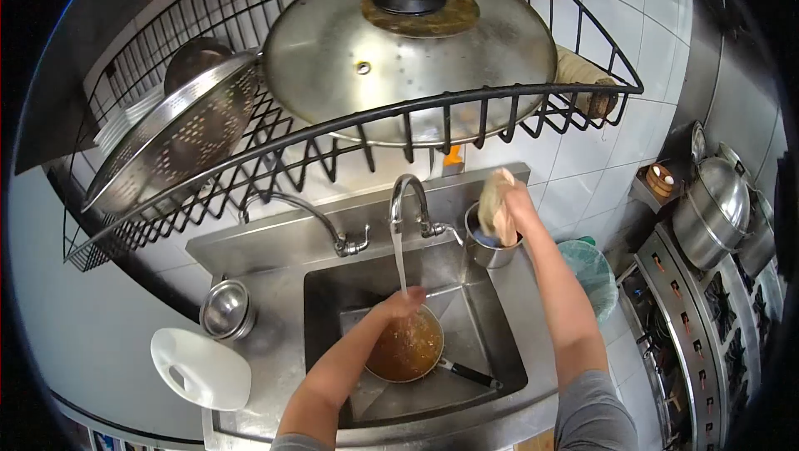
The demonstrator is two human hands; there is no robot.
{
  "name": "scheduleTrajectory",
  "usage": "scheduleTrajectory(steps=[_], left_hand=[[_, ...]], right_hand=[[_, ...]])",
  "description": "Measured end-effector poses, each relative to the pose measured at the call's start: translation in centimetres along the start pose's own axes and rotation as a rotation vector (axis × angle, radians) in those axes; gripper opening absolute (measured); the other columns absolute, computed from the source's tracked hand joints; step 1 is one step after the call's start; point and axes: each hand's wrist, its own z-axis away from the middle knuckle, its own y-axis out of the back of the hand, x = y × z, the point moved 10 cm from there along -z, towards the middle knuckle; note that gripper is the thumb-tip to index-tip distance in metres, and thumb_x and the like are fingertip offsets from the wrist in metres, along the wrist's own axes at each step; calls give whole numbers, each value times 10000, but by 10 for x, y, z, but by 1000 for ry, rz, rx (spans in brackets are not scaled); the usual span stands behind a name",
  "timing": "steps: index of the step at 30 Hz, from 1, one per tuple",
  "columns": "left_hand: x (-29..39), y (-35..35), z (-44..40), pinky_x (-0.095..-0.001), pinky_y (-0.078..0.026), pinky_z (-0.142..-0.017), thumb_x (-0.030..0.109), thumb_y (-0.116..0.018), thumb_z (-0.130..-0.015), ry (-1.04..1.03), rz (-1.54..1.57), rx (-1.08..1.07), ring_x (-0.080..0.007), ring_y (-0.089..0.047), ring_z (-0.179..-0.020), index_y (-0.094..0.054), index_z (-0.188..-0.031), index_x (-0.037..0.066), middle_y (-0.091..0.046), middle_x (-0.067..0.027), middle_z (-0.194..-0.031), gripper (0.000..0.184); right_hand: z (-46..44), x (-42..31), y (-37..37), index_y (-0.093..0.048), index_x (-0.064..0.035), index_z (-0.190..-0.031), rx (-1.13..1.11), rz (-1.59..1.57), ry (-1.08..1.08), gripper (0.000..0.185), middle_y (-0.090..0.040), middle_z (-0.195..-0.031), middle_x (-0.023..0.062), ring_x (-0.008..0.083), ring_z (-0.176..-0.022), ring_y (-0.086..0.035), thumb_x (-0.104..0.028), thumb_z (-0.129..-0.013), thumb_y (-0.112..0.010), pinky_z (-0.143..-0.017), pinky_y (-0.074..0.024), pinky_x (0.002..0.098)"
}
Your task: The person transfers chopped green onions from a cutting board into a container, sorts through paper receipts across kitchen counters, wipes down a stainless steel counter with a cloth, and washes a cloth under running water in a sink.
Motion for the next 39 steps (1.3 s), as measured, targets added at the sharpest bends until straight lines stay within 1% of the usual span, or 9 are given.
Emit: scheduleTrajectory(steps=[5,7,10,13,15,20,27,31,39], left_hand=[[67,7,37,-694,-134,-969,828,-207,-724,289,1125,152,-384,-151,-1341,-84,-1443,191,-112,-123,-1487,969],[129,14,54,-727,-137,-944,852,-168,-692,-12,1622,72,-408,-161,-1330,-117,-1439,239,-134,-80,-1486,967],[84,40,41,-611,-312,-957,741,-245,-806,-301,1907,331,-323,-423,-1199,-379,-1331,173,-441,-86,-1314,785],[36,53,48,-401,-473,-855,573,-358,-892,-65,1814,648,-251,-601,-953,-548,-1109,98,-610,-89,-1057,556],[40,56,7,-395,-496,-794,499,-419,-899,-893,2122,131,-250,-618,-853,-575,-996,103,-624,-85,-944,436],[73,54,77,-396,-508,-739,357,-417,-923,20,1767,580,-227,-618,-751,-591,-899,102,-622,-65,-844,310],[33,57,106,-416,-365,-978,322,-370,-934,14,1500,298,-249,-509,-1095,-522,-1156,79,-559,-88,-1159,363],[53,85,125,-337,-357,-965,413,-501,-890,-14,1114,471,-208,-493,-1103,-481,-1217,41,-536,-93,-1190,495],[71,100,94,-230,-444,-678,245,-698,-803,-184,738,392,-56,-543,-719,-679,-857,3,-641,12,-771,249]], right_hand=[[81,-47,-136,-528,15,-1049,-390,-374,-308,229,-619,-902,112,219,-767,-626,-135,-882,-484,-703,-532,352],[103,-14,-177,-520,-14,-1073,-523,-457,-436,221,-615,-943,124,231,-793,-627,-132,-891,-475,-737,-531,365],[126,33,-199,-504,-39,-1107,-423,-372,-456,281,-610,-968,107,238,-836,-622,-91,-832,-520,-760,-526,381],[157,-1,-195,-559,-64,-1040,-44,467,217,318,-638,-918,122,278,-766,-639,-66,-729,-624,-671,-521,397],[195,-22,-226,-599,-40,-939,-65,675,323,222,-647,-898,139,303,-777,-640,-171,-763,-631,-673,-513,389],[188,-36,-219,-672,-59,-841,27,838,270,297,-647,-828,172,373,-763,-620,-343,-798,-596,-690,-496,424],[123,73,-190,-652,-17,-967,-130,105,-407,309,-645,-925,200,253,-824,-632,-296,-846,-599,-714,-508,359],[146,39,-241,-624,0,-1023,-672,309,-243,391,-651,-954,85,163,-835,-607,-300,-782,-691,-775,-479,261],[108,-10,-190,-645,20,-946,-383,615,-17,397,-657,-814,62,123,-688,-584,-349,-802,-669,-668,-472,270]])
